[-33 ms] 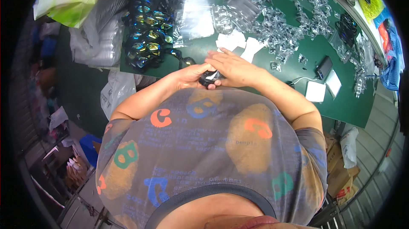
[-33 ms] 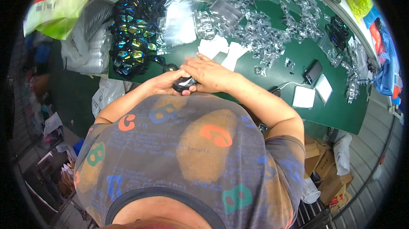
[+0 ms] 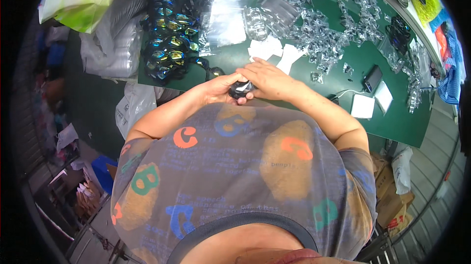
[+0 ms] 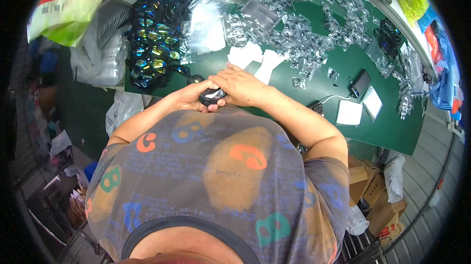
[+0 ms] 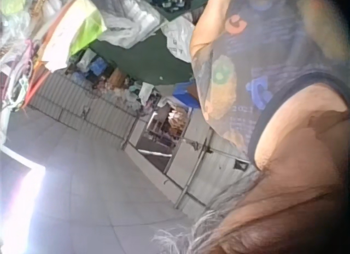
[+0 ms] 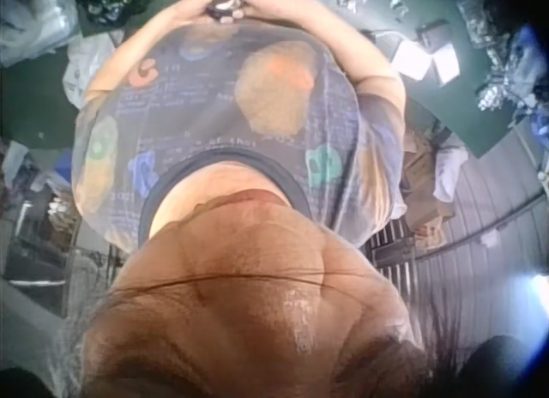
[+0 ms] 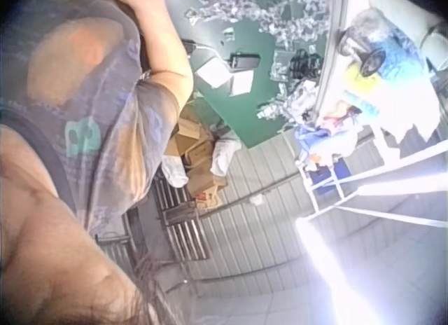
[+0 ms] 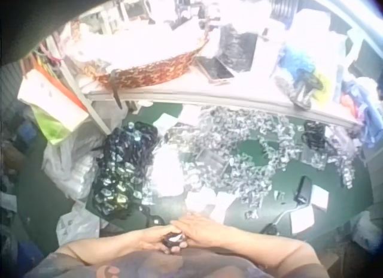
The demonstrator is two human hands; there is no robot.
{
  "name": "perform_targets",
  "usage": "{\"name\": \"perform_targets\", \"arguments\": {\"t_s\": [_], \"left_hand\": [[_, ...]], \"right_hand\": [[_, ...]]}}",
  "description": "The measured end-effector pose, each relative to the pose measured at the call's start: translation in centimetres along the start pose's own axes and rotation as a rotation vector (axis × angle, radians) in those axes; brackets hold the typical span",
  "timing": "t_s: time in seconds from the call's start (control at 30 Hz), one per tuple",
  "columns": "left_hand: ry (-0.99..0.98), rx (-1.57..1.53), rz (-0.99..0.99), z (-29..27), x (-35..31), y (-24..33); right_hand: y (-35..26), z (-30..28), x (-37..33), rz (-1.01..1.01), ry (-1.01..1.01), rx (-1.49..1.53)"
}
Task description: Packaging swimming goggles into small plastic bags at a workbench.
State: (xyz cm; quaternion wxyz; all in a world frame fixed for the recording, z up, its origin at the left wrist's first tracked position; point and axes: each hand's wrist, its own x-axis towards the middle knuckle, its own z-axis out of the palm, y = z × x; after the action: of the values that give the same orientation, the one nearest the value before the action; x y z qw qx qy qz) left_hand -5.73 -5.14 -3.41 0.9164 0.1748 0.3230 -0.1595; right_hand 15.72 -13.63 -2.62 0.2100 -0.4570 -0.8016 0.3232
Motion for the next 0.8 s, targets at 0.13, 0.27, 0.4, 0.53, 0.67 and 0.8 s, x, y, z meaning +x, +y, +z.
{"name": "perform_targets", "arguments": {"t_s": [0.13,0.27,0.4,0.53,0.67,0.8], "left_hand": [[-0.067,0.029,-0.012,-1.2,0.7,-0.3],[0.251,0.473,0.355,-2.6,1.2,-0.9],[0.319,0.586,0.604,-3.4,4.1,-4.4],[0.393,0.331,0.465,-5.6,7.0,-6.7],[0.396,0.267,0.382,-6.0,8.4,-7.3],[0.594,0.391,0.519,-6.7,9.1,-7.4]], "right_hand": [[0.4,1.9,-0.3,0.13,-0.008,0.055],[2.0,3.4,-1.8,0.302,-0.006,0.242],[4.4,6.5,-3.3,0.5,-0.185,0.634],[2.5,7.7,-3.9,0.708,-0.033,1.22],[5.0,10.4,-5.5,0.77,-0.043,1.09],[6.6,9.7,-7.6,0.888,0.036,0.908]]}}
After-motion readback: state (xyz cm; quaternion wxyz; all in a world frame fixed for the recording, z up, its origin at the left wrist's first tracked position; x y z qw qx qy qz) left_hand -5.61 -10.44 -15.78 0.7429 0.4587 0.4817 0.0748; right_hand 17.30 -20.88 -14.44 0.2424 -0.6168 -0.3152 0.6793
